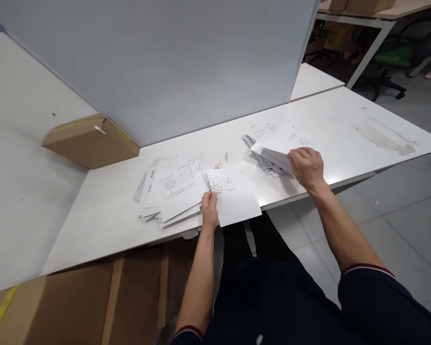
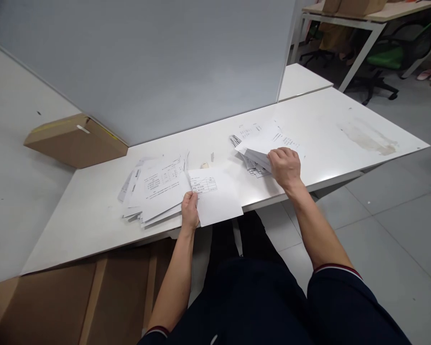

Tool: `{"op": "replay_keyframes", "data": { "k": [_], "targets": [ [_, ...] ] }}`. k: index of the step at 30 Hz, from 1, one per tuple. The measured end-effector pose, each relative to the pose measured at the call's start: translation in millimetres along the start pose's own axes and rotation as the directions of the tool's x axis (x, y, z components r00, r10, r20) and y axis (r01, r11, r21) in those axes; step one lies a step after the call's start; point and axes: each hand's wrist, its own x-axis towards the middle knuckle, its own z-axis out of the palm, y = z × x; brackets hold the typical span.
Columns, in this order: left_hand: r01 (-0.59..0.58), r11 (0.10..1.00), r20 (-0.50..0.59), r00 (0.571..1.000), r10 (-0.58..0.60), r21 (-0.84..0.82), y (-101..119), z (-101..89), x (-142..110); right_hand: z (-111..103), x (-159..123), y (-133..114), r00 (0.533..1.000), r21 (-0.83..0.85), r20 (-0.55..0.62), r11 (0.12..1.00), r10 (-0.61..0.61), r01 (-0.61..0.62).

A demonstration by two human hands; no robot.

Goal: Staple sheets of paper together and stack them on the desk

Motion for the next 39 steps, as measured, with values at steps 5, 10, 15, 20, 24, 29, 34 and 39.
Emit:
{"op": "replay_keyframes", "data": {
  "k": [5,10,15,20,24,29,34,39],
  "targets": [
    [-0.060,0.992,0.034,0.998,0.056,0.108,-8.0,-5.6,3.3,-35.8,-11.2,-54.7,0.905,0.369,-0.365,0.926,0.220,-0.076],
    [-0.091,0.974,0.011,0.996,0.091,0.209,-9.8,-7.6,4.1,8.1,-22.1,-79.9,0.939,0.548,0.097,0.770,0.329,-0.327],
    [-0.099,0.963,0.071,0.994,0.084,0.251,-7.6,-6.4,1.5,61.6,-41.4,-93.4,0.885,0.479,0.311,0.748,0.346,-0.460],
    [-0.136,0.937,0.084,0.990,0.115,0.321,-4.3,-4.5,-0.8,66.1,-49.0,-103.9,0.852,0.470,0.357,0.715,0.382,-0.518],
    [-0.169,0.908,0.097,0.985,0.142,0.384,-2.8,-2.5,-1.0,64.8,-47.9,-109.7,0.849,0.473,0.365,0.709,0.382,-0.522],
    [-0.219,0.907,0.103,0.975,0.195,0.359,-4.2,-0.8,-2.6,61.3,-51.1,-109.9,0.850,0.479,0.393,0.710,0.351,-0.516],
    [-0.274,0.928,0.133,0.960,0.247,0.252,-1.1,-0.5,-7.7,47.3,-48.2,-93.3,0.826,0.634,0.441,0.531,0.350,-0.563],
    [-0.420,0.882,0.090,0.907,0.411,0.212,22.2,4.6,-10.9,20.9,-32.0,-91.0,0.814,0.805,0.577,0.123,0.064,-0.580]
  ]
}}
